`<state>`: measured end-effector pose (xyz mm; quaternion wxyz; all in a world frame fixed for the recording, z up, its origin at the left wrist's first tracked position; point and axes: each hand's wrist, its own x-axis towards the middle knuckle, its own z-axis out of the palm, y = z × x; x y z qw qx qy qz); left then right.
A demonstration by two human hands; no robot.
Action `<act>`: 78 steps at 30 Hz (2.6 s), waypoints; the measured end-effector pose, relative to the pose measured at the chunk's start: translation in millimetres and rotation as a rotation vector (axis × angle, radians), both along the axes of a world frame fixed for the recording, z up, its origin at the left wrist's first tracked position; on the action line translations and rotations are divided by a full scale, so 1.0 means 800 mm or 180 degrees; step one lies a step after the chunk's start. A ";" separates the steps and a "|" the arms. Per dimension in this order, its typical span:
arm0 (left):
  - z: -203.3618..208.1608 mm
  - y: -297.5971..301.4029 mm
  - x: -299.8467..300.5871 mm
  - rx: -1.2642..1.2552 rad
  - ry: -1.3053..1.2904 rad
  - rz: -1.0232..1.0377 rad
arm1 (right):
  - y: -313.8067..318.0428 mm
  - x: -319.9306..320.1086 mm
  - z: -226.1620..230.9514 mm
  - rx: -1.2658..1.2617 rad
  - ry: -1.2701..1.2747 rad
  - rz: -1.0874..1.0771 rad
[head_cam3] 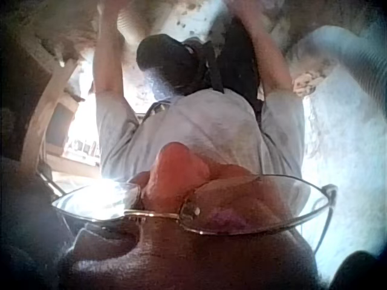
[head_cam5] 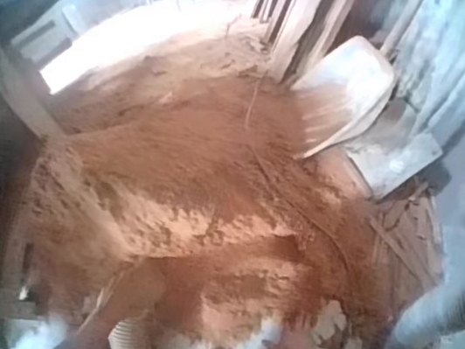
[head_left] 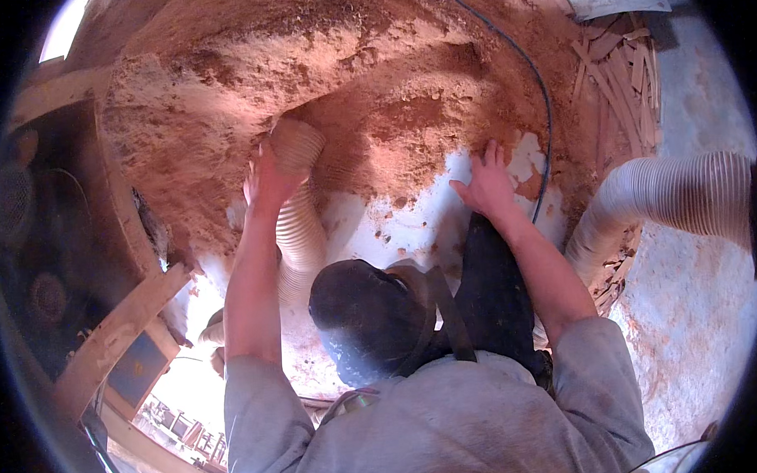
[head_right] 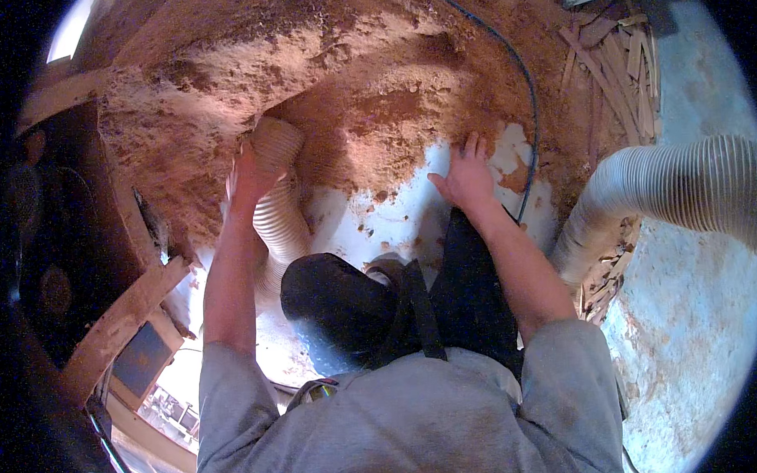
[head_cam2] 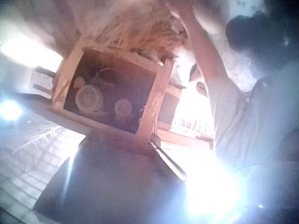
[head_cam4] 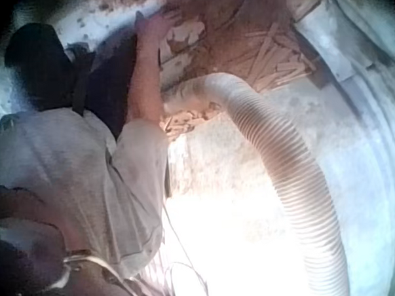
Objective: The person kneels on the floor and uses a flexible vacuum hose to remove sawdust and debris from the floor surface. The person moves the hose nozzle across the floor to clear the area.
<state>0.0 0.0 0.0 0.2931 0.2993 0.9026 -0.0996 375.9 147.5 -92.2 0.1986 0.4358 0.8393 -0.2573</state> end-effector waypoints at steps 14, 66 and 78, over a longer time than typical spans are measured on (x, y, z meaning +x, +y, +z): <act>0.056 0.006 0.015 -0.0726 0.0455 -0.2089 | 0.005 0.003 0.010 0.0050 -0.0016 0.0027; 0.022 0.055 0.134 -0.0465 -0.0346 -0.2137 | 0.014 0.009 0.006 0.0015 0.0052 0.0174; -0.005 0.018 0.149 -0.0312 -0.0178 -0.1714 | 0.008 0.008 0.002 0.0196 0.0085 0.0246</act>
